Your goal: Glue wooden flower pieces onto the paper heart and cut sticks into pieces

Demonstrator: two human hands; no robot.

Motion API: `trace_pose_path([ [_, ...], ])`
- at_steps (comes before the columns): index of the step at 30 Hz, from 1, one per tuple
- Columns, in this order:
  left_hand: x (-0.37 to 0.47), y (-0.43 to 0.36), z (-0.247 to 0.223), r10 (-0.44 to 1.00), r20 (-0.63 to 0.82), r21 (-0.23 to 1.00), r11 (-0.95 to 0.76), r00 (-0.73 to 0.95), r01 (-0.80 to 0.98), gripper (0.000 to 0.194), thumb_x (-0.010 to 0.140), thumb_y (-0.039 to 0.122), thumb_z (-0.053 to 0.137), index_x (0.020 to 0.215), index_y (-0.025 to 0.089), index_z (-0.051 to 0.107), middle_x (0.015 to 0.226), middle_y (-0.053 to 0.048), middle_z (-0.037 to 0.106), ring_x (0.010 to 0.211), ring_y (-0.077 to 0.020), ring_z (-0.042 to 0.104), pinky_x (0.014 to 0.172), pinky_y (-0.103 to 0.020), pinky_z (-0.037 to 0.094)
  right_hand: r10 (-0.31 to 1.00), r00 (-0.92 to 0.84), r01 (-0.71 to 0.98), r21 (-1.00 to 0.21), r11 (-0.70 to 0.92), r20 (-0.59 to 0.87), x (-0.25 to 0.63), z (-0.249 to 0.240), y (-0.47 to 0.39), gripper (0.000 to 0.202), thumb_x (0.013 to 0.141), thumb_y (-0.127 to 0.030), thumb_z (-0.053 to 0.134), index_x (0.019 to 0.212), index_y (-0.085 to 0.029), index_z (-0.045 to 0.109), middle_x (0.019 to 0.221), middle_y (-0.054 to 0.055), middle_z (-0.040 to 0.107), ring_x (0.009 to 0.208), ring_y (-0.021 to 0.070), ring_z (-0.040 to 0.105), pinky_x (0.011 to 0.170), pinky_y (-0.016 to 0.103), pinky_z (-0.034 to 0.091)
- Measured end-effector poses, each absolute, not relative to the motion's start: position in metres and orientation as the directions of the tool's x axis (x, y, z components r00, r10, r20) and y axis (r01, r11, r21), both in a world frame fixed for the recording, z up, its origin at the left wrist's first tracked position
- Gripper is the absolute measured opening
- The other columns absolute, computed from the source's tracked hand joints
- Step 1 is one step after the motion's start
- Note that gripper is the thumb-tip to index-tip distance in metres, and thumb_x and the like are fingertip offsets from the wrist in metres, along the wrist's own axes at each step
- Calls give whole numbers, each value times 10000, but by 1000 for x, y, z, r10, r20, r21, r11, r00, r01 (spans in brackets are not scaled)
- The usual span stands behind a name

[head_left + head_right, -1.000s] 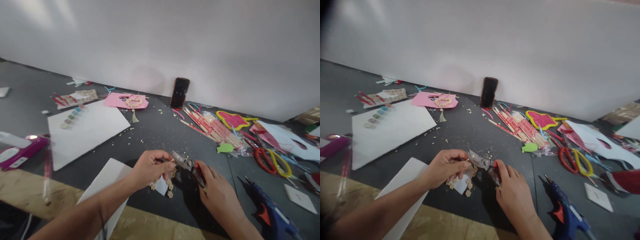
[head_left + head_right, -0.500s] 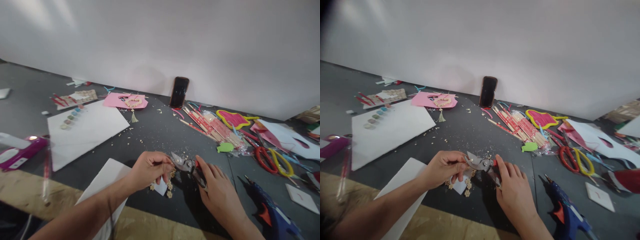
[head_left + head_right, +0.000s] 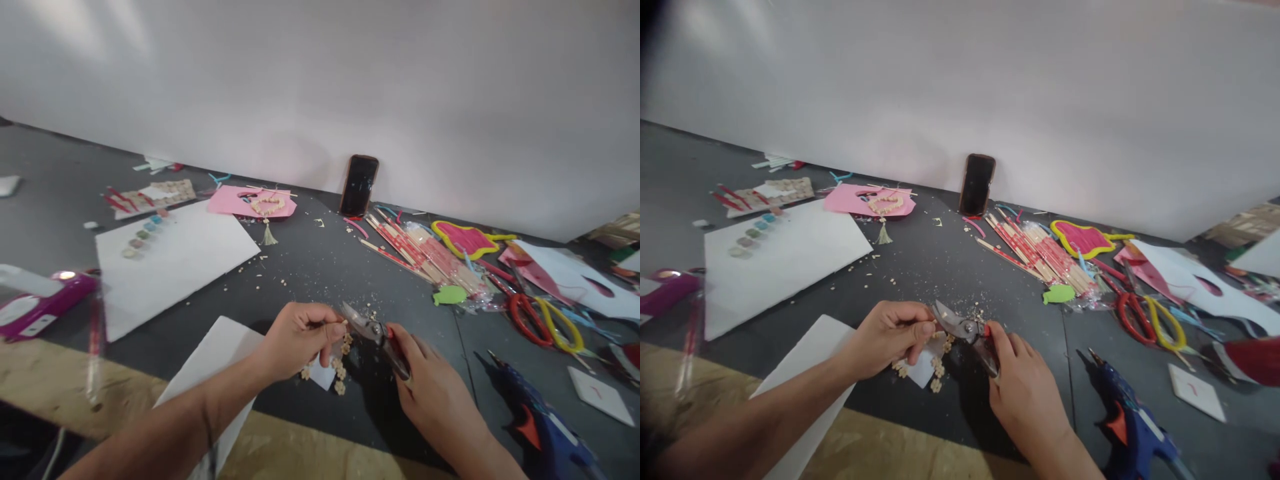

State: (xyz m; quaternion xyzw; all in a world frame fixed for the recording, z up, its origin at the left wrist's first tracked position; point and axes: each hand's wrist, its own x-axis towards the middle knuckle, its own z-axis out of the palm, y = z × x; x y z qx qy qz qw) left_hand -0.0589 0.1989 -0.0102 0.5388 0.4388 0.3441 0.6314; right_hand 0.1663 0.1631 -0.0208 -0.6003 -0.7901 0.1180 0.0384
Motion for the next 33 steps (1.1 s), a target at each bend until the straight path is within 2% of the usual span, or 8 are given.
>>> trace_pose_path([
  [5,-61,199,-8,918,-67,998,59,392,34,317,800,294,553,525,139,520,412,28,510,363,-39,347,400,-164,274,952,-302,920,-279,274,-59,167,-20,162,520,777,-134,428,1293,-172,371,1096,107,586,956,236,577,829,385,460],
  [11,-58,200,-6,905,-166,986,159,392,49,187,748,284,615,656,123,597,481,13,572,333,-41,407,350,-149,303,964,-265,955,-136,265,21,170,-18,165,595,767,-139,459,1340,-204,314,1083,102,573,967,268,542,808,426,451],
  [14,-58,201,-9,898,-143,990,131,416,56,225,775,306,588,659,115,616,482,5,577,326,-40,413,345,-148,314,958,-281,954,-93,286,64,171,-20,166,645,759,-133,466,1368,-217,269,1117,101,560,984,270,525,810,424,446],
  [19,-60,202,-13,851,-169,985,167,497,48,298,822,364,531,749,100,648,453,-4,584,303,-33,364,333,-145,280,945,-316,942,-97,323,80,172,-23,165,698,746,-122,469,1391,-221,222,1122,97,554,993,270,510,823,430,443],
  [25,-60,200,-6,848,-199,978,206,490,40,339,779,415,572,708,91,641,414,-2,566,295,-29,323,328,-150,244,945,-323,934,-141,327,49,170,-22,167,654,752,-132,466,1370,-195,263,1073,105,566,953,259,535,812,417,461],
  [29,-61,198,-4,854,-199,976,215,480,22,369,762,457,577,693,98,629,398,0,558,291,-34,320,323,-158,230,944,-326,929,-171,328,38,168,-22,165,656,697,-96,475,1331,-161,321,1035,108,576,924,245,557,807,391,473],
  [33,-60,198,-6,854,-228,965,263,468,-11,370,762,473,573,685,113,609,371,26,529,285,-25,272,320,-152,206,953,-302,941,-158,299,3,167,-21,163,593,690,-93,468,1275,-145,387,989,105,593,875,240,582,774,377,484],
])
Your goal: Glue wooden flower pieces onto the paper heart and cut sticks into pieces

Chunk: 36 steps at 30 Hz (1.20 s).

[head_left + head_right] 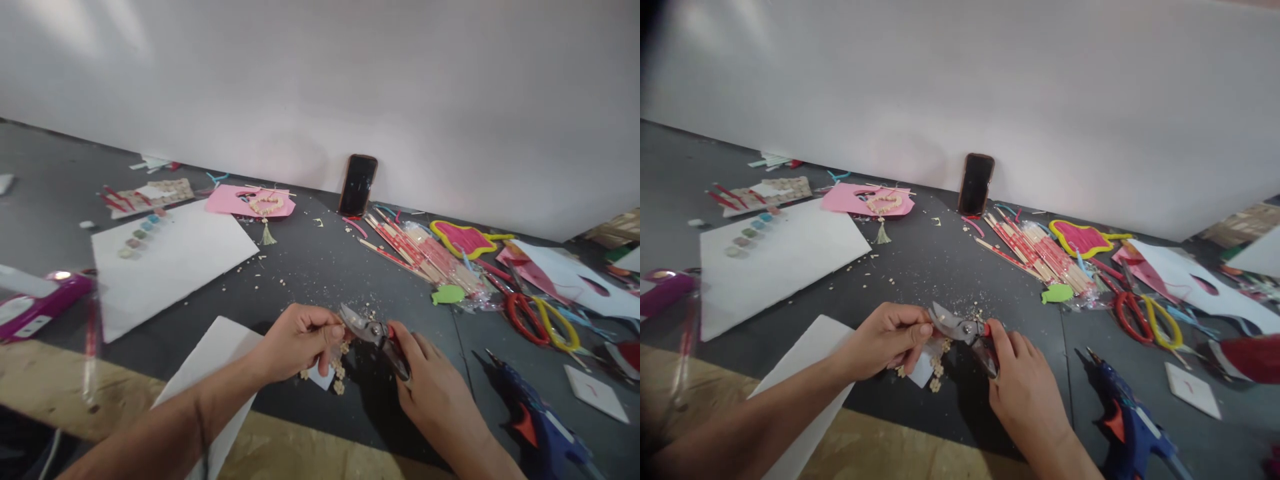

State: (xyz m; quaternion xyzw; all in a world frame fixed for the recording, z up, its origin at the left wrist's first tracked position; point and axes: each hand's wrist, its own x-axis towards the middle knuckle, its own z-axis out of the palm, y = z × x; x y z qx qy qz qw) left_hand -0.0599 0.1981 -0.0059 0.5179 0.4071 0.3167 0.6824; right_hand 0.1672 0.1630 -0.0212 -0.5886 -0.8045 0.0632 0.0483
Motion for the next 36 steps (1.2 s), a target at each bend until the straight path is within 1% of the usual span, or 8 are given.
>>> trace_pose_path([
  [3,-58,200,-7,864,-268,958,284,425,27,295,753,411,607,684,124,595,399,36,539,294,-23,316,324,-140,238,959,-283,950,-140,279,-9,167,-20,165,565,709,-106,462,1267,-155,391,977,101,598,867,241,588,754,374,485],
  [6,-55,202,-7,890,-290,955,292,352,47,188,709,308,664,725,132,597,465,33,583,336,-43,437,353,-141,338,963,-269,954,-131,269,15,168,-20,168,538,744,-132,464,1274,-170,379,1012,102,594,906,247,574,782,390,472],
  [10,-54,202,-5,916,-247,965,264,316,-9,143,688,255,667,666,125,609,488,24,588,400,-62,512,408,-161,427,958,-277,956,-83,283,79,170,-22,168,597,762,-149,476,1334,-197,314,1065,102,583,950,259,544,802,414,451],
  [17,-60,201,-8,889,-195,977,214,415,1,213,742,303,639,643,115,624,512,-9,629,364,-51,485,378,-161,400,948,-310,944,-92,316,79,169,-21,166,668,767,-144,477,1385,-204,233,1115,110,571,983,270,524,805,426,449],
  [24,-62,201,-12,856,-226,942,313,466,-118,272,732,365,671,648,113,613,454,4,609,304,-37,424,323,-146,330,947,-321,930,-179,321,32,165,-23,164,618,738,-108,465,1335,-165,317,1061,110,585,938,242,560,811,389,457],
  [29,-60,202,-15,863,-258,938,331,433,-101,264,765,362,639,679,115,604,446,19,599,281,-16,374,302,-125,271,957,-287,948,-149,280,-30,166,-23,163,579,713,-95,461,1283,-147,375,1030,113,596,874,239,585,780,382,462],
  [33,-56,202,-13,886,-276,945,322,372,-65,199,721,301,679,713,123,592,466,29,598,335,-34,454,350,-130,353,963,-269,955,-135,263,-31,166,-19,165,535,737,-112,460,1265,-161,387,1004,104,598,867,239,585,764,383,461],
  [36,-55,201,-9,900,-286,947,318,327,-47,177,684,268,698,700,129,589,482,31,599,385,-58,510,404,-160,432,966,-259,961,-95,260,20,166,-19,166,577,734,-121,479,1294,-185,355,1018,98,593,904,250,569,769,394,454],
])
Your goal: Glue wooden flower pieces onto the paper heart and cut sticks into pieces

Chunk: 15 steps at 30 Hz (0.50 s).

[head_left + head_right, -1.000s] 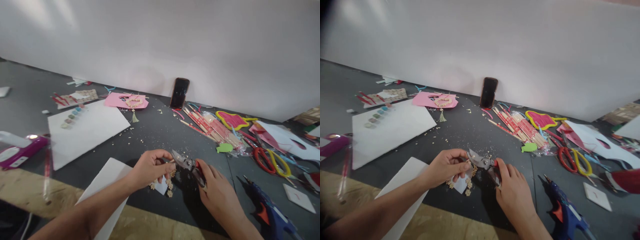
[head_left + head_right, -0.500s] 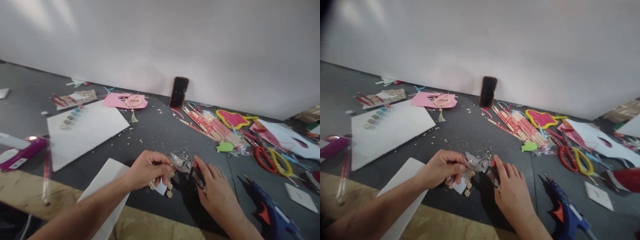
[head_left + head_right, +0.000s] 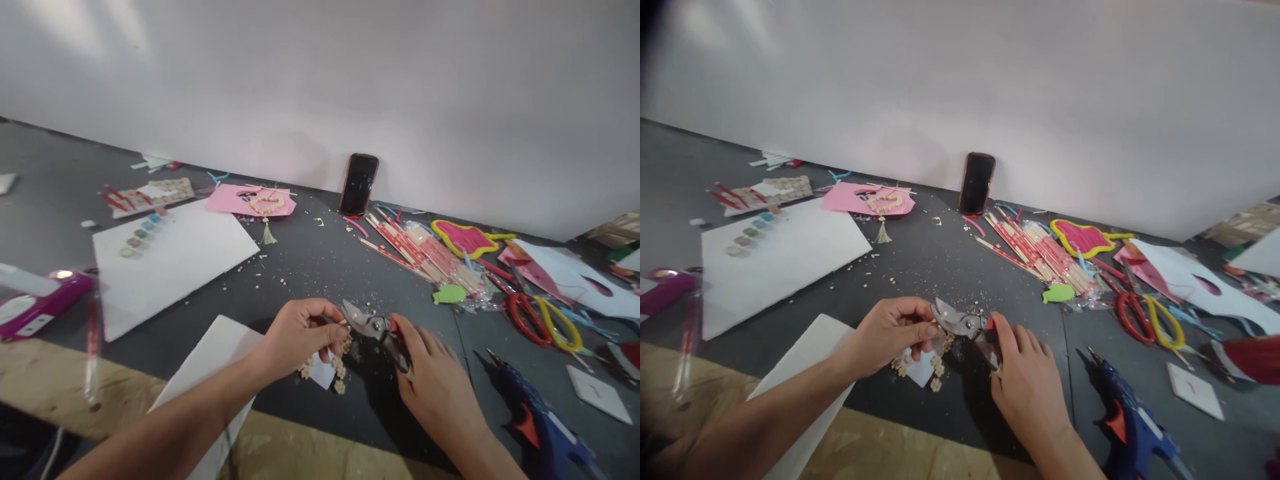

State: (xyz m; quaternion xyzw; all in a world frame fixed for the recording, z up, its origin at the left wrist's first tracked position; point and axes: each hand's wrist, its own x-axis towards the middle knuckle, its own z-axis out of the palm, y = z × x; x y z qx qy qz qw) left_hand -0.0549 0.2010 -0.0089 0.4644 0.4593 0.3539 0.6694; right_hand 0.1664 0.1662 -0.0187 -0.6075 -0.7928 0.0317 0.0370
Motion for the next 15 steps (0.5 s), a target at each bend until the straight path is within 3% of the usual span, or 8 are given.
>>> trace_pose_path([
  [7,-60,202,-5,890,-213,972,236,403,-8,222,725,299,647,601,122,599,496,6,614,378,-54,497,397,-164,422,951,-303,946,-96,308,66,168,-24,166,671,758,-131,476,1379,-213,236,1085,105,571,966,267,533,783,416,452],
  [15,-62,200,-10,847,-252,949,311,467,-50,275,740,377,650,668,114,613,463,4,607,306,-41,430,322,-148,324,949,-312,931,-186,315,47,166,-25,165,660,728,-85,459,1358,-177,284,1064,102,569,954,240,546,828,387,463],
])
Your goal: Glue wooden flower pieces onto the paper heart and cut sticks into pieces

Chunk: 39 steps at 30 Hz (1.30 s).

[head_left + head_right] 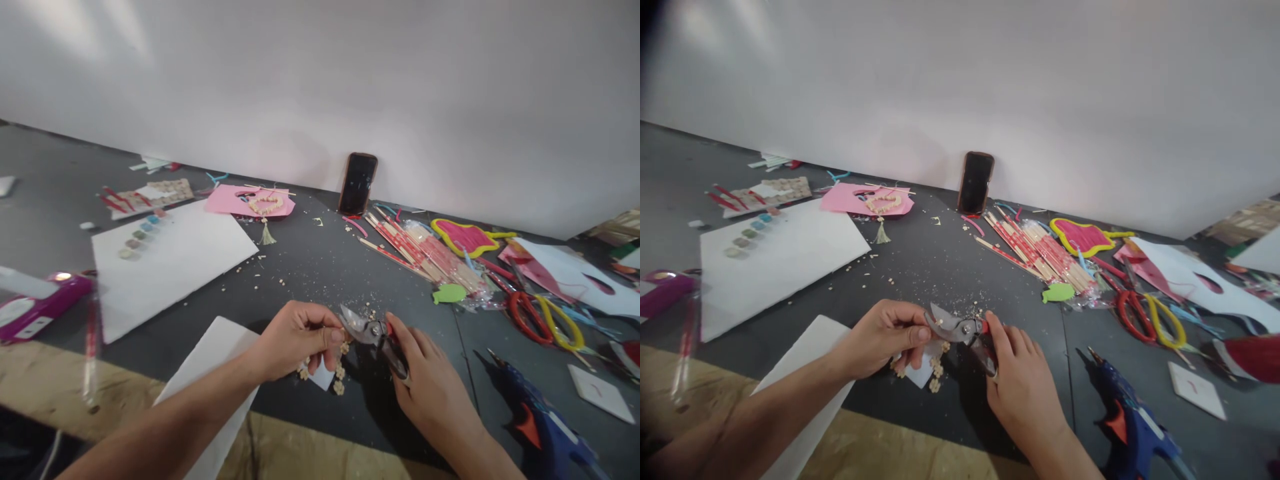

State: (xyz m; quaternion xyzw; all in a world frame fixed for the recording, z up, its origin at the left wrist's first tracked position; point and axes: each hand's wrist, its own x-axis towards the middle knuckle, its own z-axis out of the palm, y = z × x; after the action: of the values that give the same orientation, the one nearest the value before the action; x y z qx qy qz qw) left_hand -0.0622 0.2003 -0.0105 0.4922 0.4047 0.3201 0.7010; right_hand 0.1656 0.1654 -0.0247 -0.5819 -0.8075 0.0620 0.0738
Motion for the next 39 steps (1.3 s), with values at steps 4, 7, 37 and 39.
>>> trace_pose_path([
  [4,-62,201,-14,856,-265,945,322,445,-57,279,765,380,627,677,117,597,462,9,602,294,-27,385,314,-141,274,953,-303,938,-170,301,14,164,-26,164,652,679,-64,466,1313,-156,346,1025,100,590,907,229,575,796,356,480],
  [7,-60,201,-12,863,-289,945,327,415,-21,269,762,380,623,694,122,589,457,14,594,293,-25,352,316,-145,245,957,-291,947,-144,288,-2,164,-24,164,627,684,-71,458,1299,-151,361,1007,102,599,885,228,589,772,349,485],
  [37,-61,201,-10,822,-310,935,354,478,-1,269,759,361,620,730,94,643,421,18,568,277,-22,347,301,-137,248,949,-314,931,-209,301,-34,165,-24,163,644,689,-68,459,1316,-138,335,1030,117,565,918,250,548,825,410,459],
  [39,-59,202,-10,837,-319,938,346,444,21,232,757,335,624,714,107,619,437,22,575,287,-24,364,308,-135,262,952,-305,934,-203,293,-33,165,-24,164,612,709,-76,447,1308,-141,340,1029,117,567,917,248,552,823,408,460],
])
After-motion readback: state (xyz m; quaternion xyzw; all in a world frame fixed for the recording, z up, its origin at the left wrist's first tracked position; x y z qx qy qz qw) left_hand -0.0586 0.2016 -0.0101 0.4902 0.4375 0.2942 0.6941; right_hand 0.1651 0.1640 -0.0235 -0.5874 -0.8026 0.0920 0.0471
